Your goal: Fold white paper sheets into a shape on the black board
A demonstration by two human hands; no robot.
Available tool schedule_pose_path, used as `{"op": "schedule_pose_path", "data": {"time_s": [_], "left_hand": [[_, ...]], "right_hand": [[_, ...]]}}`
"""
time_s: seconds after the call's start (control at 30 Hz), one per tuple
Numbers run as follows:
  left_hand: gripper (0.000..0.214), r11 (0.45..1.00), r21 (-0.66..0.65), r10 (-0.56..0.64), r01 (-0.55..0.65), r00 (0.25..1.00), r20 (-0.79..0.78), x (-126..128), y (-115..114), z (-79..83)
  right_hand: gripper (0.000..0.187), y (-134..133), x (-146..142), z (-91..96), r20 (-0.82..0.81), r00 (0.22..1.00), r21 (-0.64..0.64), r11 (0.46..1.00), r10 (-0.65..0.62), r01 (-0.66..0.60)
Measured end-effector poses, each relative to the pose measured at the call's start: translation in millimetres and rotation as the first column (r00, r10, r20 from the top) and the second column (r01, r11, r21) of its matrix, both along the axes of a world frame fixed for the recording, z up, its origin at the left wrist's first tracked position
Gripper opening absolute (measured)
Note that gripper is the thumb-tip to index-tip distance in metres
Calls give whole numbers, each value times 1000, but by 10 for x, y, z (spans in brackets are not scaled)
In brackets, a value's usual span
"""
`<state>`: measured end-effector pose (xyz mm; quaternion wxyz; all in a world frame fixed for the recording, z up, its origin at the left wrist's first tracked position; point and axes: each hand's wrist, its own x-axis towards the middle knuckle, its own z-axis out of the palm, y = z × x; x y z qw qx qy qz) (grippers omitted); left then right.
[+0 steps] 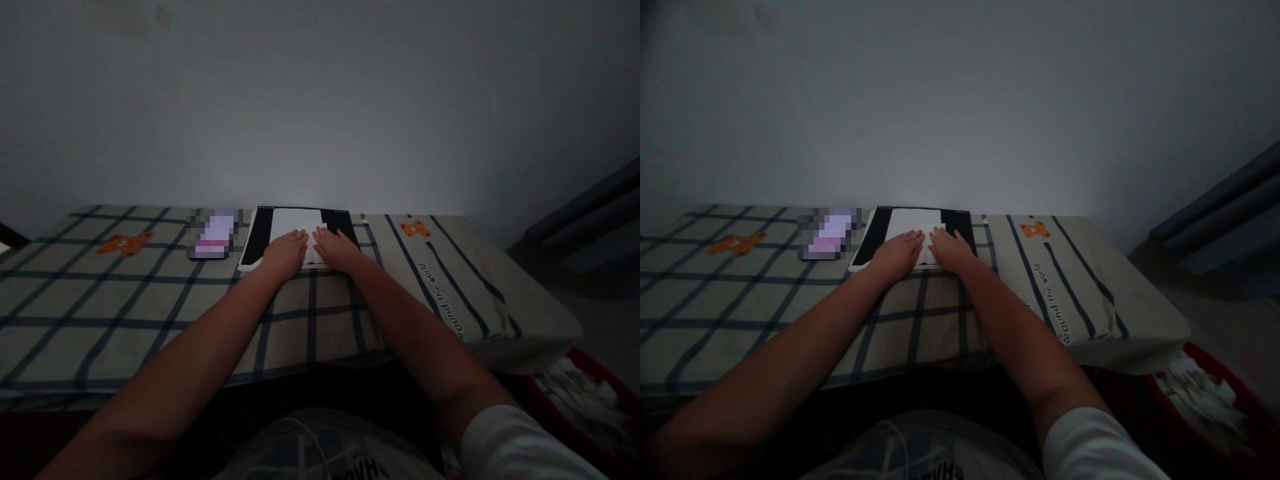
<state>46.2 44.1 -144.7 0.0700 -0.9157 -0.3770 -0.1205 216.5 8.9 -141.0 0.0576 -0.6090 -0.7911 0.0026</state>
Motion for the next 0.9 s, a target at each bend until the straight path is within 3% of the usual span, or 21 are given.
{"op": "schedule_pose_path", "data": {"time_s": [0.57, 0.9], "left_hand": [[47, 999, -4, 45, -45, 996, -75, 57, -45, -2], [46, 998, 0, 57, -57, 998, -34, 64, -68, -17]], "right_hand": [[50, -79, -117, 39, 36, 997, 9, 998, -62, 61], [50, -94, -128, 27, 35, 997, 45, 996, -75, 74]]}}
